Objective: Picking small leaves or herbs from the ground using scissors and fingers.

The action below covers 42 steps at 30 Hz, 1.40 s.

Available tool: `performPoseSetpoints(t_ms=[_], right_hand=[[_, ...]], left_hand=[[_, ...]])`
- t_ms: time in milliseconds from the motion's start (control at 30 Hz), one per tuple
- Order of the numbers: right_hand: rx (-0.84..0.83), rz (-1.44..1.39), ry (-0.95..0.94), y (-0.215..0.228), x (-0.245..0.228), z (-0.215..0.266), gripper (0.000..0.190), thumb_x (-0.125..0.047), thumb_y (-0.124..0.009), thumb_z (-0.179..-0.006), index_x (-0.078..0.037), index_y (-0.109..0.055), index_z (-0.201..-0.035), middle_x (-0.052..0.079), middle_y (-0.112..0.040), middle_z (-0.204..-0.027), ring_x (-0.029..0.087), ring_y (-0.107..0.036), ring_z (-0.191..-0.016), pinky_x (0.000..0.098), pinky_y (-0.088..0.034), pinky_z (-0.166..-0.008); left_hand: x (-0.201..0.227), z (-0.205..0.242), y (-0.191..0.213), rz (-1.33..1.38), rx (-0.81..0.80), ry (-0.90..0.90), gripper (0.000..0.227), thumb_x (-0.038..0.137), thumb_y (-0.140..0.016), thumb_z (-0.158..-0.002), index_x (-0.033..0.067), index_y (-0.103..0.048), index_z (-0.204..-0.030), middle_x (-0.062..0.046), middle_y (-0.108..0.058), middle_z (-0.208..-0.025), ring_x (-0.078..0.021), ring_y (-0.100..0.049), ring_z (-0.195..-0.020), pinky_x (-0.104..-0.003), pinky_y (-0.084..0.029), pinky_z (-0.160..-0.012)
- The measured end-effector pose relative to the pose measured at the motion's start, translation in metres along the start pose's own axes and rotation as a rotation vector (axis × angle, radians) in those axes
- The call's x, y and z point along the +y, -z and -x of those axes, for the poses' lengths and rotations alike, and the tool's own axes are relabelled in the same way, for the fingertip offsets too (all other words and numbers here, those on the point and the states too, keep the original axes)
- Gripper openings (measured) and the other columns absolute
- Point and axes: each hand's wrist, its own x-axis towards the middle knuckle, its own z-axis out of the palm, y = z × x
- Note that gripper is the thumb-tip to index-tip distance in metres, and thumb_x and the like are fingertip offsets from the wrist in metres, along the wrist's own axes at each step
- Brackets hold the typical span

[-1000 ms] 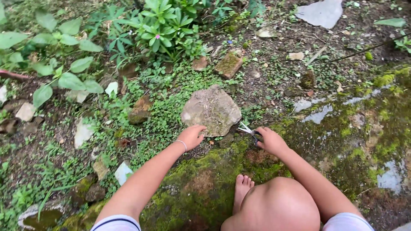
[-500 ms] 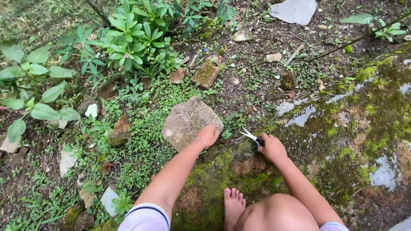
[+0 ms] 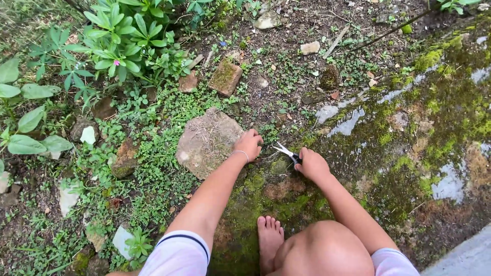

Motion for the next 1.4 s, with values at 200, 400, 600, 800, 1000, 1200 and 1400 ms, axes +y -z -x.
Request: performPoseSetpoints(t_ms=[200,400,600,800,1000,1200,1400], right_hand=[[-0.094,0.026,-0.061,0.009,-0.002,-0.004,0.040,-0.034,-0.082,-0.085,-0.008,-0.059,-0.106,0.014,-0.070,-0.102,0.034,-0.070,-0.095,0.0471,-0.056,-0.084],[-0.129,0.060,-0.102,0.014,-0.008,-0.005,0.043,-0.036,-0.082,-0.085,-0.009,-0.062,-0.111,0.014,-0.072,-0.104,0.034,-0.071,-0.096,0.0470,-0.058,-0.084],[-0.127,0.129,-0.064,0.013,-0.029,-0.004,0.053,-0.039,-0.081,-0.085,-0.005,-0.058,-0.118,0.017,-0.068,-0.107,0.035,-0.071,-0.097,0.0465,-0.060,-0.081],[-0.233,0.145,0.004,0.016,-0.068,-0.002,0.041,-0.036,-0.069,-0.096,-0.003,-0.058,-0.119,0.015,-0.074,-0.095,0.032,-0.076,-0.086,0.0441,-0.063,-0.071],[-0.185,0.202,0.120,-0.027,-0.068,-0.025,0.038,-0.029,-0.071,-0.092,0.000,-0.063,-0.114,0.017,-0.075,-0.100,0.033,-0.076,-0.090,0.0442,-0.062,-0.075],[-0.220,0.218,0.087,-0.016,-0.080,-0.031,0.039,-0.030,-0.074,-0.089,0.000,-0.067,-0.114,0.018,-0.073,-0.109,0.034,-0.074,-0.100,0.0453,-0.061,-0.083],[-0.257,0.206,0.083,-0.018,-0.082,-0.036,0.040,-0.036,-0.075,-0.089,-0.003,-0.071,-0.113,0.016,-0.074,-0.111,0.034,-0.073,-0.101,0.0453,-0.060,-0.086]], left_hand=[[0.005,-0.037,-0.028,-0.012,-0.195,-0.143,0.042,0.002,-0.072,-0.077,0.0267,-0.077,-0.110,0.007,-0.036,-0.161,-0.0293,-0.041,-0.137,-0.044,-0.040,-0.114],[0.005,-0.059,-0.034,0.100,-0.202,-0.181,0.060,0.002,-0.069,-0.080,0.0248,-0.063,-0.135,0.001,-0.055,-0.144,-0.0309,-0.050,-0.129,-0.045,-0.041,-0.112],[-0.028,-0.064,-0.041,0.367,0.002,-0.076,0.036,0.010,-0.070,-0.086,0.0206,-0.076,-0.120,-0.008,-0.071,-0.121,-0.0281,-0.069,-0.108,-0.039,-0.054,-0.099],[-0.033,-0.039,-0.019,0.447,0.172,0.147,0.018,0.012,-0.073,-0.088,0.0173,-0.081,-0.102,-0.007,-0.078,-0.095,-0.0236,-0.074,-0.087,-0.038,-0.058,-0.084],[-0.034,-0.036,-0.017,0.563,0.325,0.064,0.018,0.010,-0.073,-0.084,0.0124,-0.076,-0.101,-0.005,-0.078,-0.090,-0.0212,-0.075,-0.082,-0.036,-0.058,-0.078],[-0.034,-0.040,-0.025,0.595,0.309,0.052,0.016,0.012,-0.075,-0.083,0.0078,-0.075,-0.098,-0.007,-0.076,-0.086,-0.0222,-0.075,-0.079,-0.037,-0.059,-0.077],[-0.033,-0.035,-0.022,0.583,0.408,0.001,0.018,0.010,-0.074,-0.082,0.0076,-0.075,-0.100,-0.007,-0.076,-0.092,-0.0221,-0.073,-0.083,-0.037,-0.058,-0.079]])
